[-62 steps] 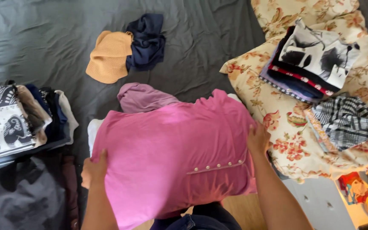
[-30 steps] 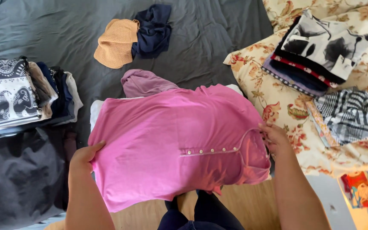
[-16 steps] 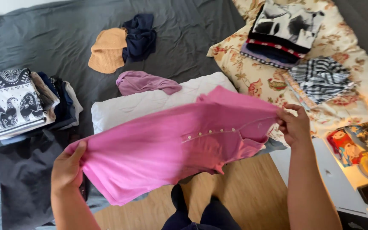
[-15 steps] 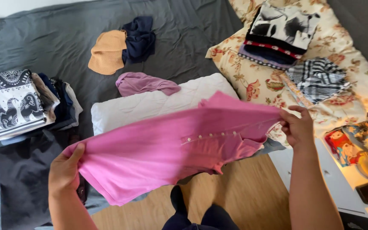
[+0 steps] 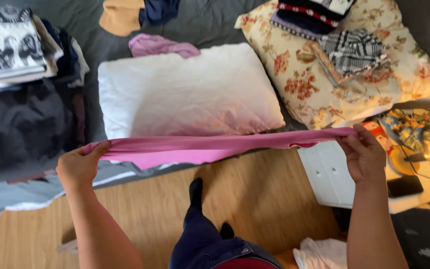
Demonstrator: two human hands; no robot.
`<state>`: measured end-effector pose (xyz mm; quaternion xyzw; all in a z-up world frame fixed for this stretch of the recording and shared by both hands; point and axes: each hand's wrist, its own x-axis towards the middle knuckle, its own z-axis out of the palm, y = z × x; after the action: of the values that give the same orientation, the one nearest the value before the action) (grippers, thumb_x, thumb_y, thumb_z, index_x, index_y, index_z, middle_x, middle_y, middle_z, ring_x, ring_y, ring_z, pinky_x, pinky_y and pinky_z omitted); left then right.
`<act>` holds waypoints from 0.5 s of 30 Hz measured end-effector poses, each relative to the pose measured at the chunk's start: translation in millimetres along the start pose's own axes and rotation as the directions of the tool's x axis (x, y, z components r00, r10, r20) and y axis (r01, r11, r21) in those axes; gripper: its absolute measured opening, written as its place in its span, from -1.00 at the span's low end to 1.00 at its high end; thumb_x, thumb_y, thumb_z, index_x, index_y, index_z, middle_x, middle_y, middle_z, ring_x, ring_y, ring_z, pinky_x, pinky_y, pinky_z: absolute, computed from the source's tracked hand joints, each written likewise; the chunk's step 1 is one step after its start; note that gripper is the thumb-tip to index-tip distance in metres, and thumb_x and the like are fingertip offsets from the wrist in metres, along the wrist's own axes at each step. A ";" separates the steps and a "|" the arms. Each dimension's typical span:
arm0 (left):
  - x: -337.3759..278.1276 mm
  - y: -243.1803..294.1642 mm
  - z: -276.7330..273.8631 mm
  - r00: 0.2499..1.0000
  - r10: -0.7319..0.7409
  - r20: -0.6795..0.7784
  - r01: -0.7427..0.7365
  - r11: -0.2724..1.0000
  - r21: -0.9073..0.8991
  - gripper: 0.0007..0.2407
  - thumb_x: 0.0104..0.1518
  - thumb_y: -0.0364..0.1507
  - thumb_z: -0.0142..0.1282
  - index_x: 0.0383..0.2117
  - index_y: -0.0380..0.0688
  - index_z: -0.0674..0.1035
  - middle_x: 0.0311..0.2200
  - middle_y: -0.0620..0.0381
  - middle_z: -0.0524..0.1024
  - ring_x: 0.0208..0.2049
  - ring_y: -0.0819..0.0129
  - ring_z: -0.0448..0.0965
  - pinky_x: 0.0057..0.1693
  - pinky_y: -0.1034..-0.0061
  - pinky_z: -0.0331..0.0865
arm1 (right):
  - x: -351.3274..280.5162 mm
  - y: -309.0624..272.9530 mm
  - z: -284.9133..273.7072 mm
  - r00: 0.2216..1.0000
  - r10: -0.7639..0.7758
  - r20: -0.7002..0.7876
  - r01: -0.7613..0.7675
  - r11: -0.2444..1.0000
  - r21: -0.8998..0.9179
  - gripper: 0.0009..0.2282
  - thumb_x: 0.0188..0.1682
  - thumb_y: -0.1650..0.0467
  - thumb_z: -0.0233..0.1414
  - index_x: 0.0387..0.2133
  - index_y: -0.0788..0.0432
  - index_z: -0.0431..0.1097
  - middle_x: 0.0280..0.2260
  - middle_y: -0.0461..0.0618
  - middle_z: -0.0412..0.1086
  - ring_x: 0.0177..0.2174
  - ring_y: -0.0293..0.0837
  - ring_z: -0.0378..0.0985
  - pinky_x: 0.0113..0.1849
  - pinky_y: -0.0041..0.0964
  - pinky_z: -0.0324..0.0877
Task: The person folds several garments on a bed, including a pink long-sleeved shirt, a light purple t-shirt, and a mustard-colored knit sweater. They smooth each item, fold the sides and bottom up, and place the finished folds into a stack on the bed.
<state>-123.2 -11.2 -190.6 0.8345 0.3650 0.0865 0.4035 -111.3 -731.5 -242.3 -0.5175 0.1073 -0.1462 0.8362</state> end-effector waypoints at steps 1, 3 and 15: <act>-4.6 -20.5 -0.3 1.000 -0.003 0.005 0.003 1.000 0.002 -0.62 -0.02 -0.07 0.53 -0.33 -0.13 0.76 -0.54 0.00 0.51 -0.54 0.41 0.33 -0.30 0.38 0.29 | -9.8 -3.6 -8.4 1.000 0.002 -0.003 -0.002 1.000 -0.004 -0.72 0.10 0.62 0.08 0.06 0.21 0.44 -0.11 0.00 0.49 -0.13 -0.12 0.61 0.07 -0.04 0.46; -9.3 -57.6 -0.3 0.989 0.126 -0.080 -0.118 0.988 0.098 -0.55 -0.13 -0.07 0.58 -0.34 -0.20 0.74 -0.55 0.15 0.58 -0.52 0.49 0.48 -0.26 0.51 0.35 | -26.4 -11.2 -22.2 0.994 -0.056 0.099 0.097 0.869 -0.485 -0.61 -0.09 0.61 0.19 0.04 0.17 0.50 -0.14 -0.06 0.46 -0.14 -0.21 0.53 0.01 -0.20 0.49; -92.8 -58.0 -60.2 0.984 0.164 -0.074 -0.126 0.924 0.361 -0.47 0.39 -0.02 0.12 -0.42 -0.39 0.67 -0.57 -0.17 0.52 -0.54 0.01 0.45 -0.34 0.14 0.28 | -74.2 -36.2 3.3 0.916 -0.397 -0.057 0.118 0.402 -0.908 -0.86 0.10 0.40 0.21 -0.11 0.14 0.55 -0.38 -0.06 0.49 -0.39 -0.15 0.51 -0.31 -0.22 0.41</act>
<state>-247.6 -13.9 -179.7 0.9127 0.3321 0.0920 0.2196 -184.4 -717.6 -206.3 -0.8632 0.1961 -0.2640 0.3831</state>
